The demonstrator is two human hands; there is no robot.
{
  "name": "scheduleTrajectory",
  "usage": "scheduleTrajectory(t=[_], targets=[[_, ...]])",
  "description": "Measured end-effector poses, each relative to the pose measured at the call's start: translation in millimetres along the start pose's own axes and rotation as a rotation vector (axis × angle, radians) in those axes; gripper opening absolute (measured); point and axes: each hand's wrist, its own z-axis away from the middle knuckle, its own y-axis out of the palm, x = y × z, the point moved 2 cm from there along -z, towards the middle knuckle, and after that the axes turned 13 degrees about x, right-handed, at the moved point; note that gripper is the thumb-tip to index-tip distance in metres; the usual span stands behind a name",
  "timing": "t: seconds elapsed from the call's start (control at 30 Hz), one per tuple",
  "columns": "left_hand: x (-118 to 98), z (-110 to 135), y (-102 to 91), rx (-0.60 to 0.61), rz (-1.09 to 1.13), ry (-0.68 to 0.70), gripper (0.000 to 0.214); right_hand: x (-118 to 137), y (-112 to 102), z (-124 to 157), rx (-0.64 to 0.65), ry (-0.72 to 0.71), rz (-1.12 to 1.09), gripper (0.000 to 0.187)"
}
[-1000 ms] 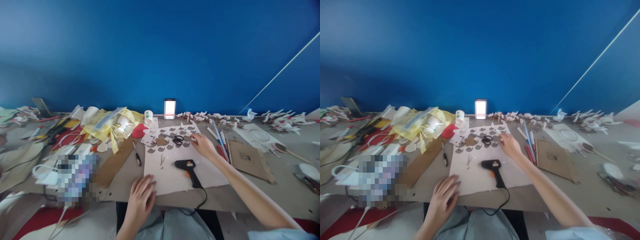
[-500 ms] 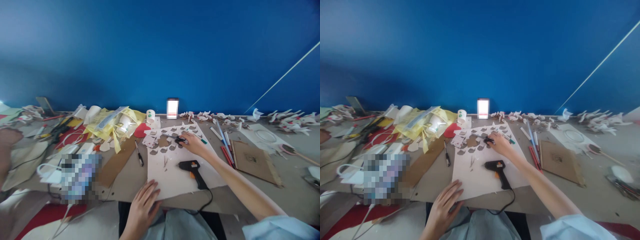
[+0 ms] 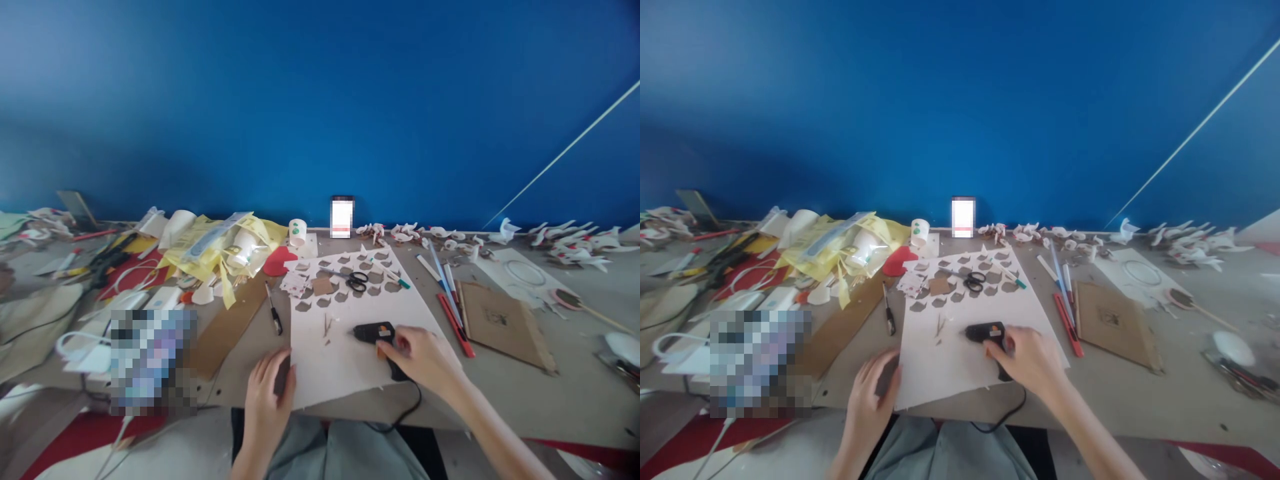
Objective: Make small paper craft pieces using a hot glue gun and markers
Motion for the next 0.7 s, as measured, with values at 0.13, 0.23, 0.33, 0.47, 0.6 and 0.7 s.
scheduleTrajectory(t=[0.13, 0.23, 0.33, 0.47, 0.6, 0.7], targets=[[-3.8, -8.9, 0.6, 0.028, 0.001, 0.003, 0.027, 3.3, 17.3, 16.0, 0.023, 0.005, 0.033, 0.034], [-5.9, -11.1, 2.4, 0.049, -0.022, 0.008, 0.025, 6.3, 20.6, 17.2, 0.013, -0.032, 0.028, 0.027], [-3.7, -14.3, 0.5, 0.080, -0.083, -0.001, 0.025, 4.6, 18.3, 16.2, 0.032, -0.046, -0.045, 0.030], [2.2, -38.9, -16.6, 0.171, -0.170, 0.027, 0.029, -7.1, 12.1, 18.9, 0.013, -0.077, -0.228, 0.038], [7.2, -89.7, -33.0, 0.244, -0.272, 0.077, 0.034, -32.7, 10.8, 24.7, -0.135, 0.012, -0.369, 0.039], [8.2, -127.8, -28.8, 0.264, -0.322, 0.137, 0.035, -51.7, 16.4, 27.7, -0.256, 0.108, -0.452, 0.041]])
